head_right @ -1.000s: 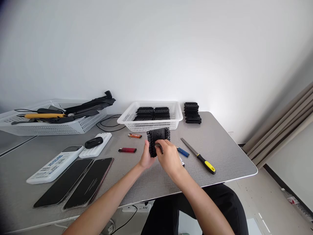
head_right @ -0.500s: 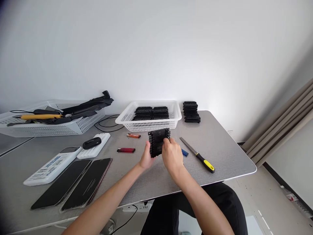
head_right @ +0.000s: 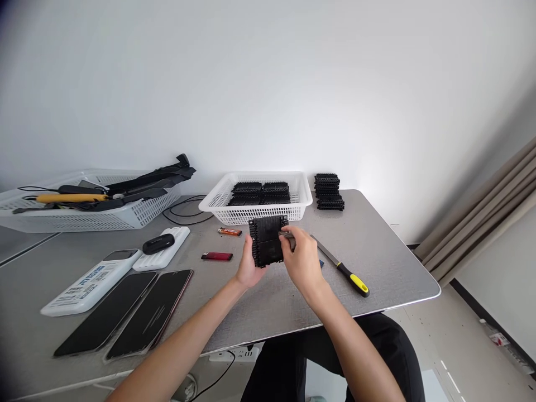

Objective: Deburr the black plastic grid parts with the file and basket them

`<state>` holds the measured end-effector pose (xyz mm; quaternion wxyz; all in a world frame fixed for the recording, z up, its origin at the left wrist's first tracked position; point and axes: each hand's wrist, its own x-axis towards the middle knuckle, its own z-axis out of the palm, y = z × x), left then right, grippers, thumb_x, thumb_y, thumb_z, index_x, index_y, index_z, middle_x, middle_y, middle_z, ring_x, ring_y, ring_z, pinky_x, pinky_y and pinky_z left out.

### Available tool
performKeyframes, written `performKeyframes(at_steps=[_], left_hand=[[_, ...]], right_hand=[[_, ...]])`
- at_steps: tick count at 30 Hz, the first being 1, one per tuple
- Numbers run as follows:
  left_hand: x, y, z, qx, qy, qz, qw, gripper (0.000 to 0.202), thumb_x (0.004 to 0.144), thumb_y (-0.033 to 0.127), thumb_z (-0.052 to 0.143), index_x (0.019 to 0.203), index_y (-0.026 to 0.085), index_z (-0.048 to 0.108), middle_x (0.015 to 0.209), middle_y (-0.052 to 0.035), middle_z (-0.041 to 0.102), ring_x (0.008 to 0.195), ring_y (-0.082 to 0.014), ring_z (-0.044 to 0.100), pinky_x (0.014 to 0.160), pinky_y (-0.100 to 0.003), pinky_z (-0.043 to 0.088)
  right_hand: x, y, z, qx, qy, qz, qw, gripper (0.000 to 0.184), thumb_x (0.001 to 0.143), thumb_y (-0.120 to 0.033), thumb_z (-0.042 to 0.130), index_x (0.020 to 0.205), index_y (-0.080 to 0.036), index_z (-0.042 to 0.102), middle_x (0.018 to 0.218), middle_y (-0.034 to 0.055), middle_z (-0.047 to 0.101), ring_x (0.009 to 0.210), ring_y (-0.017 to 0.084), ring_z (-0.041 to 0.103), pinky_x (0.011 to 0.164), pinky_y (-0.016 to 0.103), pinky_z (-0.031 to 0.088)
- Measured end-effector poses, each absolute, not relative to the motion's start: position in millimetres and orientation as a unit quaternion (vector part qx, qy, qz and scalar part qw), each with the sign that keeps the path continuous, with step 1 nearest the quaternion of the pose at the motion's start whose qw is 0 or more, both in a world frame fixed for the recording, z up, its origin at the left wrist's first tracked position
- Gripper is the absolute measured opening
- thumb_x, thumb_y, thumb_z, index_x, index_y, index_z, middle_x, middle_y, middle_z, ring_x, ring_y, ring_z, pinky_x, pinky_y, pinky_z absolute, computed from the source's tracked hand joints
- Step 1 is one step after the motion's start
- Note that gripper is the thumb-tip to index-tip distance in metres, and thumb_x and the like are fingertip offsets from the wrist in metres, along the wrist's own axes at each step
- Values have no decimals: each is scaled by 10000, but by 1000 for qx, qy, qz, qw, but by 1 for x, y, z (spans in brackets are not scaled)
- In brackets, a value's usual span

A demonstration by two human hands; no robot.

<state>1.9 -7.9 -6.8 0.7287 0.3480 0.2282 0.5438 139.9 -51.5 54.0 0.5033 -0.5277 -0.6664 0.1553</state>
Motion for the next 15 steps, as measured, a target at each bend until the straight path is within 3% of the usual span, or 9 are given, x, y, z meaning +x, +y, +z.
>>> performKeyframes(at_steps=[3, 10, 15], left_hand=[[3, -10, -9, 360, 227, 507, 750, 662, 834, 697, 427, 1214, 200, 644, 1289, -78, 629, 1361, -288, 400, 1139, -409, 292], [9, -14, -22, 386, 217, 462, 768, 659, 836, 684, 443, 1246, 197, 617, 1307, -78, 616, 1386, -295, 357, 1150, -423, 260], [17, -21, -21, 402, 182, 450, 777, 615, 872, 633, 438, 1296, 211, 577, 1344, -64, 587, 1397, -278, 340, 1155, -405, 255]], right_hand=[[145, -53, 61, -527, -657, 136, 522, 263, 889, -235, 499, 1131, -210, 598, 1018, 58, 688, 904, 200, 642, 773, 308, 487], [149, -47, 56, -461, -729, 36, 505, 267, 898, -123, 453, 1050, -215, 653, 1029, 72, 673, 962, 205, 608, 834, 333, 494], [152, -40, 47, -431, -763, -35, 480, 260, 904, -100, 454, 1001, -205, 671, 981, 72, 672, 880, 197, 593, 785, 330, 500]])
